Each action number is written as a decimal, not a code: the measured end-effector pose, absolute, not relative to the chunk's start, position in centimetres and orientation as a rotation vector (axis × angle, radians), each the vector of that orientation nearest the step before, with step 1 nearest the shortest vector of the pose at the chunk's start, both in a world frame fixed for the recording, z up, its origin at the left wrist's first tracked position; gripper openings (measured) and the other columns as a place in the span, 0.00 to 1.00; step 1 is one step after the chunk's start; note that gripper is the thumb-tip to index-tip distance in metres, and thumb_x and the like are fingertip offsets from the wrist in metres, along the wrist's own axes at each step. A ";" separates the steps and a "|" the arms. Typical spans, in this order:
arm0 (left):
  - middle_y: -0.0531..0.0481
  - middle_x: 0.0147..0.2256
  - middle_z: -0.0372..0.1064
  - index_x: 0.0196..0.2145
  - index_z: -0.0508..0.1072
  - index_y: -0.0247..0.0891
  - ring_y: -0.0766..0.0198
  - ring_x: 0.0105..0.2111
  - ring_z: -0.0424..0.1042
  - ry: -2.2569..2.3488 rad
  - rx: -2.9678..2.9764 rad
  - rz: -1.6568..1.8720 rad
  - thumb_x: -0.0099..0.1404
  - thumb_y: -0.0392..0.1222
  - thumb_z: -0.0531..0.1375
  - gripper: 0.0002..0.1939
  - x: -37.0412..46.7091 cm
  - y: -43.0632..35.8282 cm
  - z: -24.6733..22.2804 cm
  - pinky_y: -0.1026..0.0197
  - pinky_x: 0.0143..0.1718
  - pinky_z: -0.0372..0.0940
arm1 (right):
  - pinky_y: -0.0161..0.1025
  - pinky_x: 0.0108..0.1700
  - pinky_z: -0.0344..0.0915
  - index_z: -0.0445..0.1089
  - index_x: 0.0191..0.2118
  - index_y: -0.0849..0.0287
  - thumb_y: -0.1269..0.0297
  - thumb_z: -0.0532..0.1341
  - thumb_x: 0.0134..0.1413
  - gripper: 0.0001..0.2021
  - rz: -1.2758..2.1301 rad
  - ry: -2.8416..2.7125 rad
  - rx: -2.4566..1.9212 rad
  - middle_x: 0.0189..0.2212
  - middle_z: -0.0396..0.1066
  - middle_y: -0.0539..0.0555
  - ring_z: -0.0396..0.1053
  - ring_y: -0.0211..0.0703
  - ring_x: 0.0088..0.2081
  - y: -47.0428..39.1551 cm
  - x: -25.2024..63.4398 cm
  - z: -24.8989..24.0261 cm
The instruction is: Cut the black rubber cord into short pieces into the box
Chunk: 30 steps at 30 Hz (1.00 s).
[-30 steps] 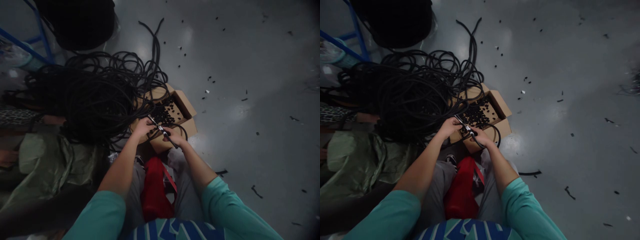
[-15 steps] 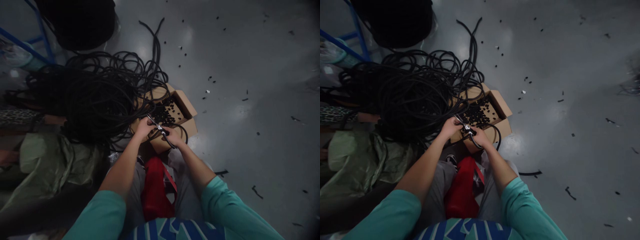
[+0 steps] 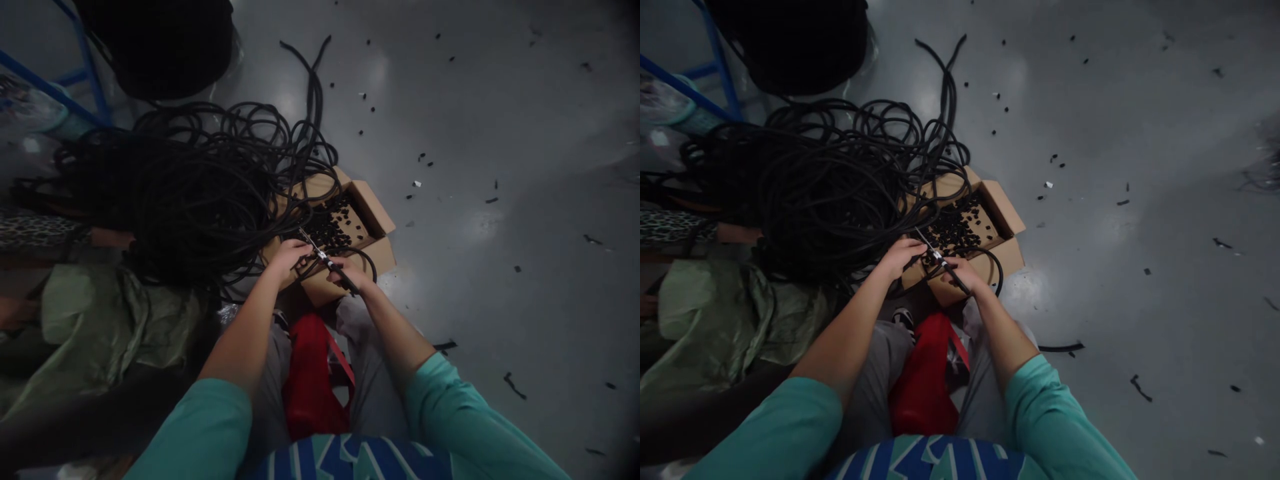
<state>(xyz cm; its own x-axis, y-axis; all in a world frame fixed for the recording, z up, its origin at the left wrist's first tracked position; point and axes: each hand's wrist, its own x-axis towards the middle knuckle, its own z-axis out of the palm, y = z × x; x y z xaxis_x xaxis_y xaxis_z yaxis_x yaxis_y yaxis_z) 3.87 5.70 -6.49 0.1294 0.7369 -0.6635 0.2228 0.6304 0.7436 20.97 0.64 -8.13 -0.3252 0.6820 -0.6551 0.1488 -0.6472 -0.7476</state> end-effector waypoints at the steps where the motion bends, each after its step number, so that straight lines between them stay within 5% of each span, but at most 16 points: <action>1: 0.52 0.20 0.65 0.25 0.69 0.32 0.73 0.16 0.60 1.387 0.842 0.428 0.50 0.39 0.60 0.07 3.8 5.7 -6.3 0.68 0.18 0.53 | 0.29 0.18 0.50 0.69 0.41 0.62 0.72 0.59 0.29 0.24 2.051 -1.040 -1.532 0.12 0.58 0.41 0.54 0.31 0.14 0.6 21.0 -8.1; 9: 0.54 0.18 0.65 0.23 0.68 0.32 0.75 0.14 0.60 1.405 0.796 0.530 0.47 0.33 0.62 0.05 4.1 5.6 -6.3 0.69 0.17 0.54 | 0.30 0.21 0.52 0.67 0.42 0.62 0.70 0.58 0.28 0.25 2.163 -0.891 -1.287 0.17 0.62 0.44 0.57 0.32 0.18 0.4 20.9 -8.5; 20: 0.58 0.17 0.62 0.24 0.60 0.36 0.74 0.14 0.60 1.555 0.793 0.591 0.47 0.28 0.61 0.12 4.8 5.3 -6.1 0.69 0.18 0.55 | 0.35 0.35 0.57 0.69 0.43 0.61 0.72 0.59 0.27 0.26 1.849 -1.179 -1.479 0.28 0.65 0.47 0.59 0.36 0.30 0.5 20.2 -8.9; 30: 0.57 0.22 0.62 0.23 0.63 0.36 0.70 0.25 0.63 1.666 1.176 0.588 0.42 0.30 0.61 0.11 4.3 5.6 -7.0 0.66 0.28 0.58 | 0.30 0.22 0.52 0.71 0.39 0.60 0.74 0.57 0.28 0.23 1.898 -1.162 -1.589 0.16 0.58 0.43 0.53 0.30 0.19 0.6 20.4 -8.6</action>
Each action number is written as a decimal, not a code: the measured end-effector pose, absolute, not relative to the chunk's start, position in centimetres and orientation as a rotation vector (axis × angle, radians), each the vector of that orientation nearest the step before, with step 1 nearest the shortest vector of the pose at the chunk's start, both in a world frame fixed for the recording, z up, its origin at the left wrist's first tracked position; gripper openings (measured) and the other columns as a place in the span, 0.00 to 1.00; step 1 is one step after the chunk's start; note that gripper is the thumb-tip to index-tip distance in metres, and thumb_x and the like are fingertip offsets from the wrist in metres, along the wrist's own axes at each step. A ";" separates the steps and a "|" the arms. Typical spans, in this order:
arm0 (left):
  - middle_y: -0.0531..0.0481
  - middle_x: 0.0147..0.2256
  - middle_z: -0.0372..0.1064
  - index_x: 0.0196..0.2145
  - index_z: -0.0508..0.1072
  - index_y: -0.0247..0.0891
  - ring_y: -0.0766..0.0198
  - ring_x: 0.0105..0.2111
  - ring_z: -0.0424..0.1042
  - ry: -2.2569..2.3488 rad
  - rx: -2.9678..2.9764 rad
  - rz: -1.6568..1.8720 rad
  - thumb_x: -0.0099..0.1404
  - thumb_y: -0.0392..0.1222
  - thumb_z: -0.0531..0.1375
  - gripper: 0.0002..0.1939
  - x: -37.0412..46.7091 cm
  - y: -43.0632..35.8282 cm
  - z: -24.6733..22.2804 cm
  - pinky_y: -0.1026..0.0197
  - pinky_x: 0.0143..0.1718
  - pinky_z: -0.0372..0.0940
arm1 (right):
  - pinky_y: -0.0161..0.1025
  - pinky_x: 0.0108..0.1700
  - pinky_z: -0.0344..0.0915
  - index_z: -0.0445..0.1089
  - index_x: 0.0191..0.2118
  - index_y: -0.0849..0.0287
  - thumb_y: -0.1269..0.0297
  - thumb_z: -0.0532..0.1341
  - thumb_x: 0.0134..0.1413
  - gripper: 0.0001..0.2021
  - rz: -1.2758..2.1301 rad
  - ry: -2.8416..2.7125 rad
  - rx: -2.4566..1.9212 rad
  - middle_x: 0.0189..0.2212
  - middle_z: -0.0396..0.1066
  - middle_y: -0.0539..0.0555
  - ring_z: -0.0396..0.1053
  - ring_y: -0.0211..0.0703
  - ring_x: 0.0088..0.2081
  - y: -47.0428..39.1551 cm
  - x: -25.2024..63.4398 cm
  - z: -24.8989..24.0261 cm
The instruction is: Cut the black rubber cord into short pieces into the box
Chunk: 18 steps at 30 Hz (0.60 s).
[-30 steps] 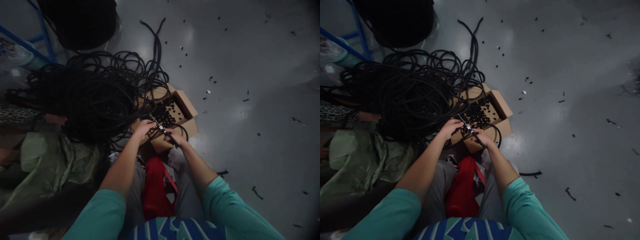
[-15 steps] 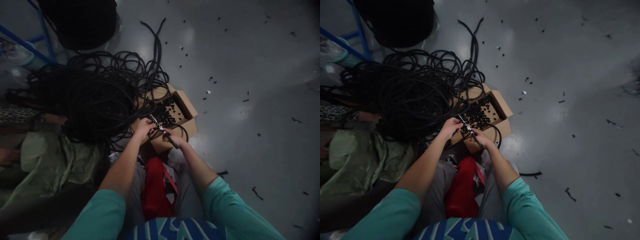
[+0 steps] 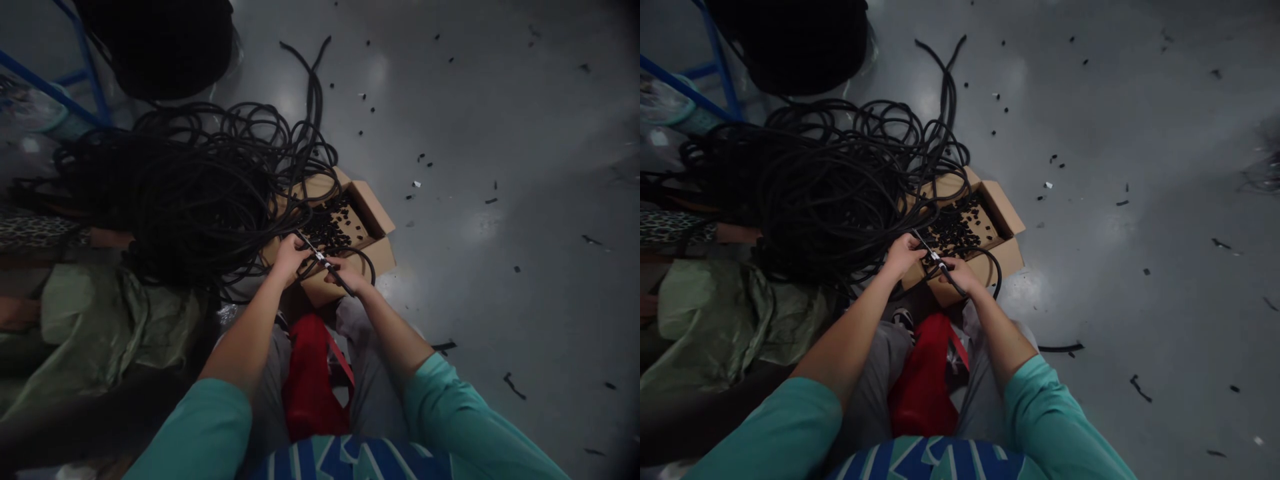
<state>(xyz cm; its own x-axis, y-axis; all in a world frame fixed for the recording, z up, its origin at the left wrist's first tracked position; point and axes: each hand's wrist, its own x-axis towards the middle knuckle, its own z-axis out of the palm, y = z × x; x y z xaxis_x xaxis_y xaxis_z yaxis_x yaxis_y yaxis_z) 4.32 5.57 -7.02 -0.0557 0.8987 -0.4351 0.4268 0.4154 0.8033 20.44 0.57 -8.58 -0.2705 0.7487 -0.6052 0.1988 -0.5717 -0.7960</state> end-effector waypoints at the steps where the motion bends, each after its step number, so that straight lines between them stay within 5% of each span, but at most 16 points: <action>1: 0.56 0.23 0.62 0.23 0.63 0.36 0.69 0.26 0.63 1.670 1.201 0.586 0.42 0.30 0.61 0.10 4.4 5.6 -7.0 0.65 0.30 0.58 | 0.30 0.21 0.51 0.71 0.39 0.60 0.74 0.57 0.28 0.24 1.912 -1.153 -1.603 0.15 0.57 0.42 0.53 0.30 0.18 0.6 20.5 -8.6; 10: 0.56 0.24 0.62 0.23 0.62 0.36 0.68 0.27 0.63 1.709 1.274 0.532 0.43 0.31 0.61 0.10 4.3 5.5 -6.8 0.65 0.30 0.58 | 0.29 0.16 0.48 0.69 0.39 0.62 0.69 0.59 0.27 0.23 2.050 -0.882 -1.554 0.10 0.54 0.41 0.52 0.30 0.13 0.6 20.8 -7.7; 18: 0.56 0.23 0.63 0.27 0.64 0.35 0.71 0.21 0.63 1.543 0.854 0.634 0.44 0.29 0.58 0.10 4.6 5.7 -5.9 0.67 0.24 0.57 | 0.30 0.21 0.51 0.68 0.42 0.61 0.71 0.58 0.27 0.26 1.967 -0.940 -1.521 0.15 0.58 0.42 0.55 0.30 0.18 0.7 21.5 -8.1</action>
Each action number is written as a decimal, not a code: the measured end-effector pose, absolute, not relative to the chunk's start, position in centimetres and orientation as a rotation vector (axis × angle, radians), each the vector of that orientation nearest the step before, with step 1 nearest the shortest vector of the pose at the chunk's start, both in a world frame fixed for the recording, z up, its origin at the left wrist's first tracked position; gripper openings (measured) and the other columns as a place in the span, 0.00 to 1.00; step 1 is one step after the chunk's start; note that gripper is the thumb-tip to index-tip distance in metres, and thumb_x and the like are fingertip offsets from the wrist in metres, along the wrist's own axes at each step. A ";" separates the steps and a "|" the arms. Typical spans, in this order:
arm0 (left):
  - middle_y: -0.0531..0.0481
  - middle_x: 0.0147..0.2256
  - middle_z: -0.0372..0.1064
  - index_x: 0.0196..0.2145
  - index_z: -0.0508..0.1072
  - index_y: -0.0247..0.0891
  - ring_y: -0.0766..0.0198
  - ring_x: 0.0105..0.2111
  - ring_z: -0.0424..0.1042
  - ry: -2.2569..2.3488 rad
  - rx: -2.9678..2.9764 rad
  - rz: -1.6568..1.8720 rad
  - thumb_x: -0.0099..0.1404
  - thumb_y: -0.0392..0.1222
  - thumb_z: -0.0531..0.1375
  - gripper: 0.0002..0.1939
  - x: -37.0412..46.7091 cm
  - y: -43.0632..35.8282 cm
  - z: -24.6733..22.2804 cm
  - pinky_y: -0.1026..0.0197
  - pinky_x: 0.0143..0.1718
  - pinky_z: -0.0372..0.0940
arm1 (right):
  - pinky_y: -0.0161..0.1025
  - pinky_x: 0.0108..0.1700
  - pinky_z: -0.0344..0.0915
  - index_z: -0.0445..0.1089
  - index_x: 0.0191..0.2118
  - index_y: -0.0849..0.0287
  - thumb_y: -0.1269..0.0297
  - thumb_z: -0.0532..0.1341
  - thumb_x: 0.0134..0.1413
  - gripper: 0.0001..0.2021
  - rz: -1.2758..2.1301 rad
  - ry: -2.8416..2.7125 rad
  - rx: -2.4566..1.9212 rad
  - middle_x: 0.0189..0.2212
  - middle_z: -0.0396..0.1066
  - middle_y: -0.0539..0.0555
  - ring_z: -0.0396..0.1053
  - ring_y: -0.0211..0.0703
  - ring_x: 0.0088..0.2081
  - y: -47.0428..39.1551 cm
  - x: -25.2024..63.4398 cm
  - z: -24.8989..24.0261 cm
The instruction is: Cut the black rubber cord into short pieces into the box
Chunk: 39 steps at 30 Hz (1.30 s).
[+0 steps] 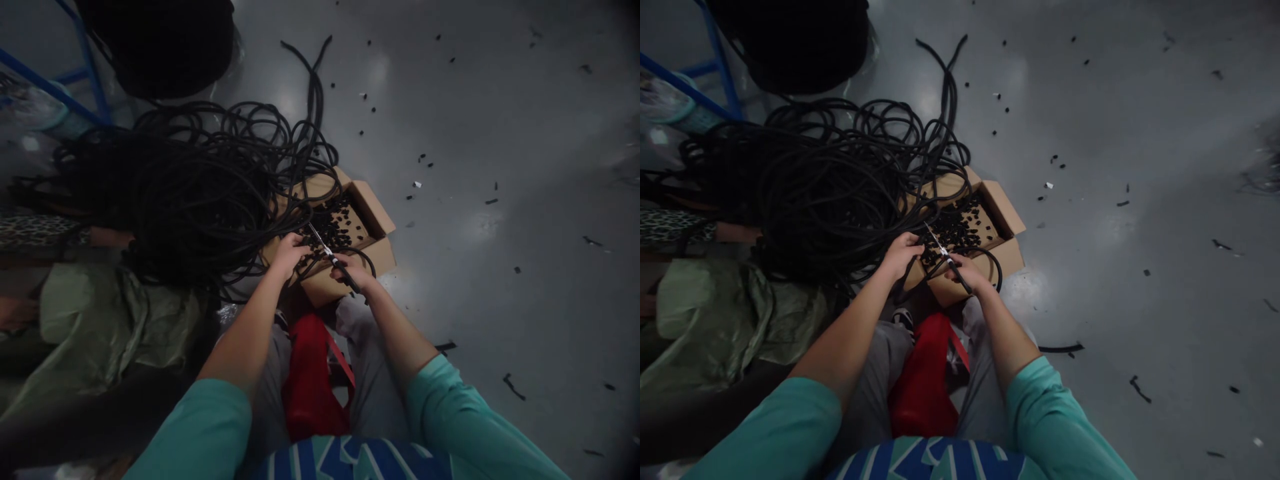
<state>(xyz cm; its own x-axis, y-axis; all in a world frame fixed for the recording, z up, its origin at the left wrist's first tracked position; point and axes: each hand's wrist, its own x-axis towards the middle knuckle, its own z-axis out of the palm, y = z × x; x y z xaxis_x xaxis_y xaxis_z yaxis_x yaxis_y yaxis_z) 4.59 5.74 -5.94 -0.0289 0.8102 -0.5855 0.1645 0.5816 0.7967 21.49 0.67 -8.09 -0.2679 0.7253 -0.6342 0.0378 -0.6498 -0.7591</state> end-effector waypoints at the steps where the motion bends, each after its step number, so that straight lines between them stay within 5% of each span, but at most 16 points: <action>1: 0.56 0.22 0.63 0.27 0.64 0.35 0.72 0.20 0.62 1.516 0.794 0.655 0.44 0.28 0.58 0.10 4.6 5.8 -5.7 0.67 0.23 0.57 | 0.30 0.22 0.52 0.68 0.42 0.61 0.71 0.58 0.27 0.26 1.952 -0.976 -1.502 0.17 0.60 0.43 0.56 0.31 0.19 0.7 21.7 -8.2; 8: 0.55 0.23 0.65 0.36 0.66 0.35 0.72 0.18 0.63 1.399 0.660 0.682 0.49 0.35 0.61 0.14 4.3 5.9 -5.1 0.67 0.20 0.56 | 0.31 0.30 0.57 0.68 0.46 0.59 0.72 0.60 0.27 0.29 2.021 -1.155 -1.464 0.28 0.68 0.48 0.62 0.36 0.30 1.0 22.8 -8.1; 14: 0.53 0.20 0.65 0.25 0.65 0.32 0.74 0.16 0.61 1.402 0.770 0.650 0.50 0.37 0.61 0.07 4.2 5.8 -5.5 0.69 0.17 0.53 | 0.32 0.31 0.57 0.68 0.45 0.58 0.73 0.60 0.28 0.29 2.078 -1.186 -1.472 0.27 0.67 0.46 0.62 0.36 0.30 1.1 22.6 -7.9; 22: 0.57 0.15 0.62 0.23 0.65 0.34 0.75 0.12 0.56 1.455 0.935 0.481 0.49 0.33 0.61 0.05 4.8 5.3 -5.9 0.69 0.14 0.48 | 0.32 0.33 0.58 0.70 0.43 0.58 0.75 0.59 0.27 0.27 2.012 -1.217 -1.452 0.25 0.66 0.45 0.62 0.36 0.30 1.0 21.8 -8.2; 39: 0.57 0.16 0.62 0.27 0.64 0.34 0.74 0.14 0.58 1.491 1.040 0.440 0.49 0.33 0.62 0.08 4.0 5.9 -5.5 0.68 0.18 0.52 | 0.28 0.15 0.49 0.69 0.37 0.62 0.71 0.58 0.27 0.21 2.048 -1.025 -1.548 0.11 0.56 0.41 0.53 0.30 0.13 0.7 20.9 -7.3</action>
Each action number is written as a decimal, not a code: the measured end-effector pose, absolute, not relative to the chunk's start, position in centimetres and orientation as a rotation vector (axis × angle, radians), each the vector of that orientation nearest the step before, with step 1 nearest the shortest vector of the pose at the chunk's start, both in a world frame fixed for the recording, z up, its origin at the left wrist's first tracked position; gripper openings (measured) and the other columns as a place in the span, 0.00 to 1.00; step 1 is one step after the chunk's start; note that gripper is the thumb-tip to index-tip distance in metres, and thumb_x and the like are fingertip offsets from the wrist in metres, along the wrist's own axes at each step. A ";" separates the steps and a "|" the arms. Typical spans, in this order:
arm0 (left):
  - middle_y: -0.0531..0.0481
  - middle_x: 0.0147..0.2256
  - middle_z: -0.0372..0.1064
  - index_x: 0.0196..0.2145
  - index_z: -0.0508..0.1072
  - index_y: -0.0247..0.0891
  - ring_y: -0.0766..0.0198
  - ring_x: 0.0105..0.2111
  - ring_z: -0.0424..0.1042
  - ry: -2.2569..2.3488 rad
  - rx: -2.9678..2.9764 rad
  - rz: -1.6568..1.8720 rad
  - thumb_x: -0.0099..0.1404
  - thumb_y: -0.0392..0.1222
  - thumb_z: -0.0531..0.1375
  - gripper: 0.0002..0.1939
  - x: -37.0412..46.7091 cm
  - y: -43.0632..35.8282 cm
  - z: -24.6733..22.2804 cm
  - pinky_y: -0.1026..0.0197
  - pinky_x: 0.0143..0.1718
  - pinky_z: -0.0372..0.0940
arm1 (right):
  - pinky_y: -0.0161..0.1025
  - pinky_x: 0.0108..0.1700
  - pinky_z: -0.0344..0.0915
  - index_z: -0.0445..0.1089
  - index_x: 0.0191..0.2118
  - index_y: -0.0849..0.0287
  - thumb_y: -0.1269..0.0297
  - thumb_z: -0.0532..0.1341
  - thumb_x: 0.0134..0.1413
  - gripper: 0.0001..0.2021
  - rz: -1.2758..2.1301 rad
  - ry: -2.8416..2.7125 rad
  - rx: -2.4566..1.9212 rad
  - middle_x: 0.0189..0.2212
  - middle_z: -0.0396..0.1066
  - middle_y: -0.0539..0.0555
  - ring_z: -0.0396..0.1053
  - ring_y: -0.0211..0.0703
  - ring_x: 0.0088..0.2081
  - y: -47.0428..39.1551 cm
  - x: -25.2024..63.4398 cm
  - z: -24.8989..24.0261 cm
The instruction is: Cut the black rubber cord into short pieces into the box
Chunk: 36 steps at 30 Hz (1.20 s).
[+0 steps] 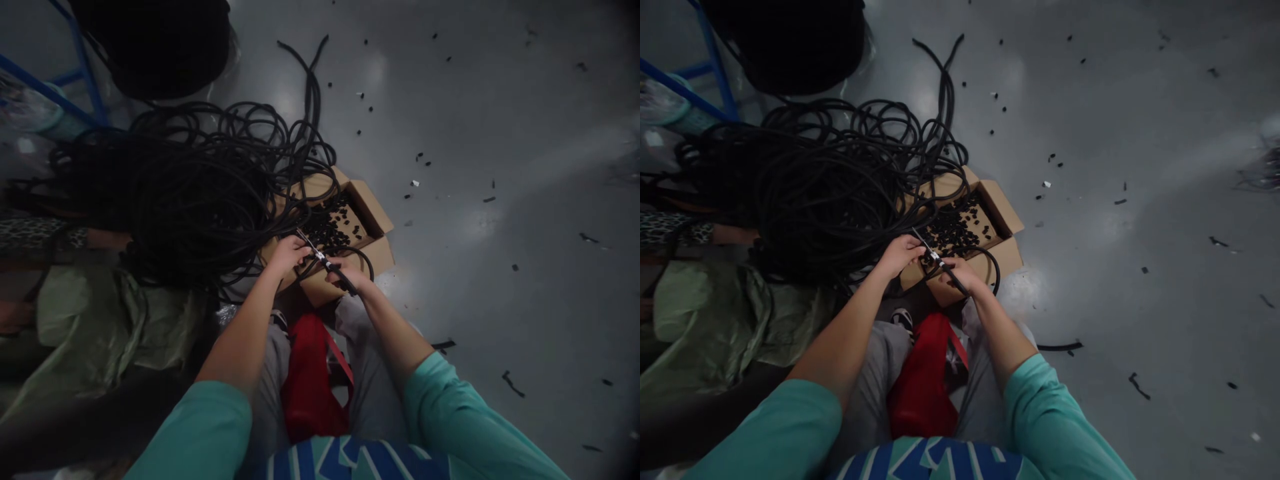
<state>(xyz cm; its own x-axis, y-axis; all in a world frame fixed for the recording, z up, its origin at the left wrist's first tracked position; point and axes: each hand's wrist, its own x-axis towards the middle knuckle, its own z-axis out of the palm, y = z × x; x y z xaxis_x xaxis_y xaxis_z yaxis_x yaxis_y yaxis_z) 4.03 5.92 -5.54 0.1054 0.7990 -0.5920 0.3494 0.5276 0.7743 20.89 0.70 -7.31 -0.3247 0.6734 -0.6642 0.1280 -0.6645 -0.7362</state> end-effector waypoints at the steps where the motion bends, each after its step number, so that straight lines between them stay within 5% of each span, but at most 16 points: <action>1: 0.57 0.17 0.62 0.27 0.64 0.35 0.74 0.15 0.58 1.492 1.057 0.442 0.49 0.33 0.61 0.08 4.0 5.9 -5.5 0.67 0.18 0.53 | 0.28 0.15 0.49 0.69 0.37 0.63 0.71 0.58 0.27 0.21 2.046 -1.016 -1.547 0.11 0.56 0.41 0.53 0.30 0.13 0.7 20.9 -7.3; 7: 0.55 0.24 0.66 0.26 0.64 0.34 0.71 0.24 0.66 1.440 1.197 0.553 0.45 0.29 0.61 0.09 3.7 6.0 -5.9 0.67 0.27 0.60 | 0.29 0.16 0.48 0.69 0.37 0.63 0.70 0.59 0.28 0.21 2.059 -1.011 -1.513 0.11 0.56 0.41 0.53 0.30 0.13 0.6 21.1 -7.7; 18: 0.56 0.18 0.63 0.28 0.70 0.33 0.74 0.16 0.59 1.310 1.219 0.371 0.49 0.35 0.59 0.06 3.6 5.8 -6.3 0.67 0.20 0.54 | 0.32 0.32 0.56 0.71 0.40 0.60 0.75 0.59 0.26 0.26 1.941 -1.182 -1.425 0.23 0.63 0.46 0.60 0.35 0.29 1.0 21.6 -8.2; 28: 0.54 0.19 0.63 0.23 0.68 0.32 0.72 0.18 0.61 1.282 0.970 0.478 0.54 0.40 0.57 0.07 3.4 5.9 -6.3 0.68 0.22 0.56 | 0.30 0.20 0.49 0.70 0.42 0.62 0.70 0.59 0.28 0.25 1.985 -1.099 -1.463 0.15 0.56 0.42 0.52 0.30 0.17 0.5 21.7 -8.7; 36: 0.53 0.17 0.61 0.21 0.65 0.32 0.76 0.13 0.56 1.223 0.839 0.509 0.57 0.42 0.57 0.12 4.0 5.6 -6.1 0.69 0.16 0.50 | 0.30 0.21 0.52 0.69 0.42 0.61 0.70 0.60 0.27 0.26 2.038 -1.073 -1.349 0.19 0.60 0.43 0.56 0.30 0.20 0.8 21.7 -9.0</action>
